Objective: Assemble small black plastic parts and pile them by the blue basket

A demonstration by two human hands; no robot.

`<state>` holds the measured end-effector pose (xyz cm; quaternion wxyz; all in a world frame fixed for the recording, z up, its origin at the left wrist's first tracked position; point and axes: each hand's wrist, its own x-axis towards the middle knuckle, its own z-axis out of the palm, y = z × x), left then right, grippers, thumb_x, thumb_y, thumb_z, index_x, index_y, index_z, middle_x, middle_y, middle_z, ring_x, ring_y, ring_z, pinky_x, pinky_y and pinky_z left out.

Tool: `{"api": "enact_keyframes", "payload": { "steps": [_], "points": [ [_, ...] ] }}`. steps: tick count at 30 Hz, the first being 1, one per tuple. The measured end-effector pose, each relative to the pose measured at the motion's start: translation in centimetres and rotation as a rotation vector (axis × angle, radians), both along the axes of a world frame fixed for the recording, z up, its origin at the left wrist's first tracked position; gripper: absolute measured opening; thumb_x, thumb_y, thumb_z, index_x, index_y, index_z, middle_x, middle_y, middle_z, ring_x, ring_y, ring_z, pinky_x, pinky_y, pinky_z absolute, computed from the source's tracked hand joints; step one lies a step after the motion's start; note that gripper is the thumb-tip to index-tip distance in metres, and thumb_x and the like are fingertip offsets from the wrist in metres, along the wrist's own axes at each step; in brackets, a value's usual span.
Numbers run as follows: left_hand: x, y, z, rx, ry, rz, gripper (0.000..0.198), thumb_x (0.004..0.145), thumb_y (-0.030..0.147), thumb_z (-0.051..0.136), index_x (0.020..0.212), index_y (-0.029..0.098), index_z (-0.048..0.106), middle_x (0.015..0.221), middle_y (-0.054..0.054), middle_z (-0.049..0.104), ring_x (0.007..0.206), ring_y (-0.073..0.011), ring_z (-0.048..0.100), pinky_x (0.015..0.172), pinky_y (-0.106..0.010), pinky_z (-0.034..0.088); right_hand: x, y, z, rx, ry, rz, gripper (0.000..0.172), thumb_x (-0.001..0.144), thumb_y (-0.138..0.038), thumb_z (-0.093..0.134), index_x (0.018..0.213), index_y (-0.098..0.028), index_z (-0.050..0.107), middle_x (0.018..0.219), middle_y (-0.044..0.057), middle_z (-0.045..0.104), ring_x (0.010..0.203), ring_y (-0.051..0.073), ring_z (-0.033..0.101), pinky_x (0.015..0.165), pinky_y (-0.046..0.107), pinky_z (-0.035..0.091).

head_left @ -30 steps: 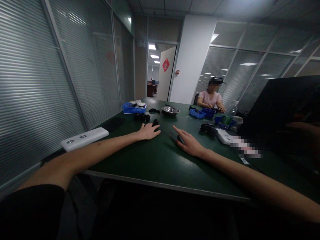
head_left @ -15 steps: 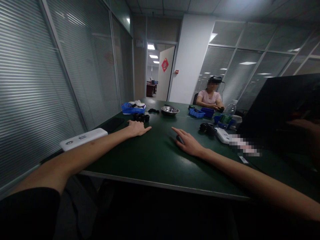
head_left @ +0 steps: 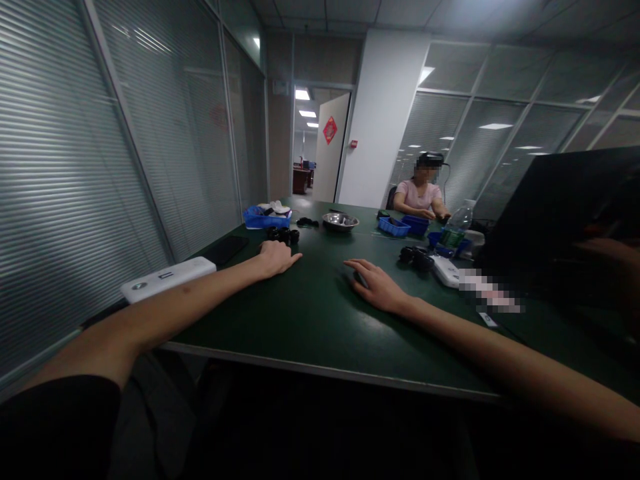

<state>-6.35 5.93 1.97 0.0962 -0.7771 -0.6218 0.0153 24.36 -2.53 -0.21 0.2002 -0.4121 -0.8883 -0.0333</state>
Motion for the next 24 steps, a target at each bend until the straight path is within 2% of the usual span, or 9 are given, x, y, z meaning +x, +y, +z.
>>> {"api": "enact_keyframes", "payload": {
  "steps": [2,5,8,10,12,15,17,20,24],
  "points": [
    [0.4,-0.5,-0.3,0.114,0.028,-0.133,0.068,0.103,0.056,0.029,0.093,0.005,0.074,0.092,-0.024,0.071,0.083,-0.0319,0.069,0.073,-0.04,0.049,0.2,0.4,-0.2,0.029,-0.016,-0.03,0.054,0.098,-0.031,0.05,0.151,-0.023,0.042,0.149,0.012,0.05,0.129,0.031,0.054,0.109,0.05,0.045],
    [0.9,-1.0,-0.6,0.205,0.086,-0.41,0.052,0.105,0.041,0.032,0.098,0.008,0.071,0.084,-0.017,0.071,0.074,-0.025,0.068,0.071,-0.035,0.047,1.1,1.5,-0.2,0.086,-0.077,-0.114,0.056,0.096,-0.033,0.052,0.15,-0.021,0.043,0.149,0.013,0.05,0.128,0.032,0.053,0.107,0.049,0.046],
    [1.3,-1.1,-0.6,0.228,0.111,-0.669,0.047,0.106,0.04,0.031,0.1,0.012,0.068,0.073,-0.009,0.068,0.061,-0.0174,0.061,0.072,-0.032,0.046,3.4,3.1,0.2,0.174,-0.153,-0.304,0.055,0.096,-0.034,0.051,0.148,-0.018,0.047,0.149,0.016,0.05,0.129,0.036,0.049,0.102,0.052,0.046],
    [1.3,-1.1,-0.7,0.244,0.084,-0.767,0.046,0.106,0.04,0.03,0.098,0.013,0.066,0.071,-0.006,0.067,0.056,-0.0145,0.057,0.074,-0.032,0.046,5.4,4.0,0.6,0.243,-0.2,-0.468,0.054,0.096,-0.033,0.047,0.146,-0.015,0.048,0.15,0.019,0.049,0.132,0.039,0.044,0.101,0.058,0.042],
    [1.2,-1.0,-0.7,0.26,0.046,-0.807,0.045,0.106,0.038,0.029,0.095,0.013,0.065,0.069,-0.004,0.066,0.054,-0.0134,0.055,0.075,-0.033,0.046,7.5,4.8,0.9,0.277,-0.233,-0.609,0.054,0.096,-0.032,0.044,0.146,-0.012,0.047,0.15,0.021,0.047,0.132,0.041,0.041,0.099,0.06,0.04],
    [1.1,-0.7,-0.9,0.284,0.014,-0.81,0.044,0.106,0.038,0.03,0.091,0.013,0.065,0.068,-0.004,0.065,0.052,-0.0134,0.054,0.074,-0.033,0.046,9.8,5.5,1.2,0.237,-0.291,-0.717,0.051,0.096,-0.029,0.04,0.143,-0.01,0.048,0.145,0.023,0.052,0.13,0.042,0.04,0.097,0.062,0.037],
    [1.1,-0.6,-1.1,0.288,0.004,-0.811,0.044,0.106,0.038,0.031,0.091,0.014,0.065,0.067,-0.004,0.065,0.051,-0.0136,0.053,0.073,-0.033,0.045,10.6,5.6,1.3,0.186,-0.319,-0.736,0.045,0.096,-0.027,0.037,0.135,-0.011,0.054,0.134,0.023,0.06,0.125,0.04,0.043,0.096,0.063,0.034],
    [1.2,-0.6,-1.1,0.29,-0.008,-0.81,0.043,0.105,0.038,0.032,0.092,0.014,0.065,0.067,-0.004,0.065,0.052,-0.0138,0.054,0.073,-0.033,0.045,10.7,5.6,1.6,0.172,-0.322,-0.732,0.04,0.098,-0.025,0.033,0.125,-0.012,0.06,0.126,0.022,0.064,0.119,0.038,0.046,0.094,0.06,0.034],
    [1.2,-0.8,-1.0,0.285,-0.013,-0.789,0.041,0.104,0.036,0.035,0.093,0.013,0.066,0.069,-0.005,0.066,0.055,-0.0146,0.056,0.074,-0.033,0.045,10.1,5.5,1.7,0.213,-0.314,-0.698,0.041,0.097,-0.022,0.035,0.129,-0.013,0.058,0.122,0.021,0.066,0.115,0.037,0.048,0.091,0.056,0.033]
  ]
}}
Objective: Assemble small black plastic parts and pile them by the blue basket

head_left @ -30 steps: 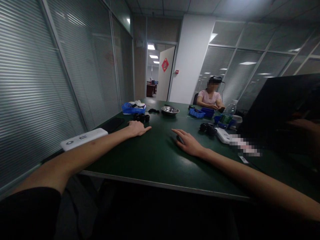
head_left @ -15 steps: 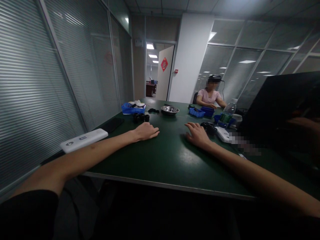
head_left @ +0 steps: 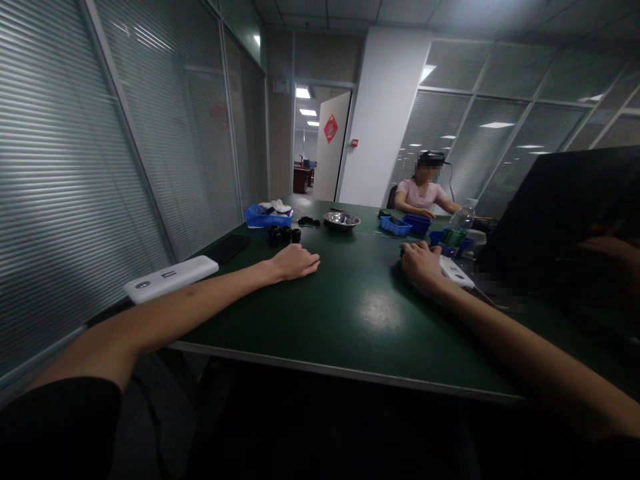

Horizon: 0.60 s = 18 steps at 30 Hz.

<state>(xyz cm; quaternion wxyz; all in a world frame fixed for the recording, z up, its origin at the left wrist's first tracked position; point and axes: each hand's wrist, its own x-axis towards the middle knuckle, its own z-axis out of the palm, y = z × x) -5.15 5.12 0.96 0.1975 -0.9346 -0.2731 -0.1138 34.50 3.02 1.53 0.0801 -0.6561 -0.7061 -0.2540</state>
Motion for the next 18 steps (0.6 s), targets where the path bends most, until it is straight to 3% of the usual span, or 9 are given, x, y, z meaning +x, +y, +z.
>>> {"api": "enact_keyframes", "payload": {
  "steps": [5,8,14,16,18],
  "points": [
    [0.6,-1.0,0.4,0.042,0.035,0.03,0.035,0.103,0.031,0.039,0.091,0.013,0.065,0.068,-0.005,0.068,0.053,-0.0138,0.056,0.076,-0.033,0.045,0.3,0.3,-0.2,0.027,-0.01,0.036,0.042,0.097,-0.021,0.036,0.132,-0.016,0.058,0.117,0.019,0.069,0.11,0.038,0.048,0.088,0.054,0.033],
    [2.1,-3.6,0.8,0.103,0.044,-0.095,0.033,0.103,0.03,0.04,0.087,0.013,0.064,0.065,-0.004,0.067,0.052,-0.0137,0.056,0.077,-0.035,0.045,0.5,0.6,-0.3,0.015,0.0,0.06,0.04,0.096,-0.02,0.039,0.13,-0.017,0.06,0.115,0.017,0.071,0.111,0.037,0.048,0.089,0.052,0.033],
    [5.9,-14.3,1.2,0.193,0.04,-0.526,0.027,0.101,0.03,0.045,0.086,0.017,0.062,0.068,-0.004,0.068,0.058,-0.018,0.06,0.067,-0.036,0.043,-2.6,-0.2,0.0,-0.03,0.09,0.295,0.039,0.098,-0.024,0.044,0.131,-0.017,0.063,0.115,0.015,0.072,0.111,0.034,0.049,0.092,0.047,0.038],
    [6.1,-18.0,1.1,0.116,0.019,-0.637,0.024,0.101,0.03,0.047,0.087,0.02,0.064,0.074,-0.006,0.07,0.065,-0.0191,0.063,0.067,-0.037,0.045,-4.6,-1.3,0.2,-0.047,0.163,0.447,0.041,0.099,-0.024,0.043,0.135,-0.017,0.062,0.113,0.014,0.072,0.108,0.032,0.051,0.094,0.046,0.04],
    [5.6,-21.0,0.8,-0.088,0.001,-0.691,0.025,0.101,0.034,0.045,0.09,0.023,0.065,0.081,-0.008,0.072,0.07,-0.0202,0.065,0.07,-0.039,0.048,-6.7,-2.8,0.4,-0.071,0.251,0.615,0.041,0.102,-0.028,0.041,0.138,-0.021,0.06,0.114,0.011,0.071,0.109,0.031,0.052,0.096,0.045,0.043]
  ]
}}
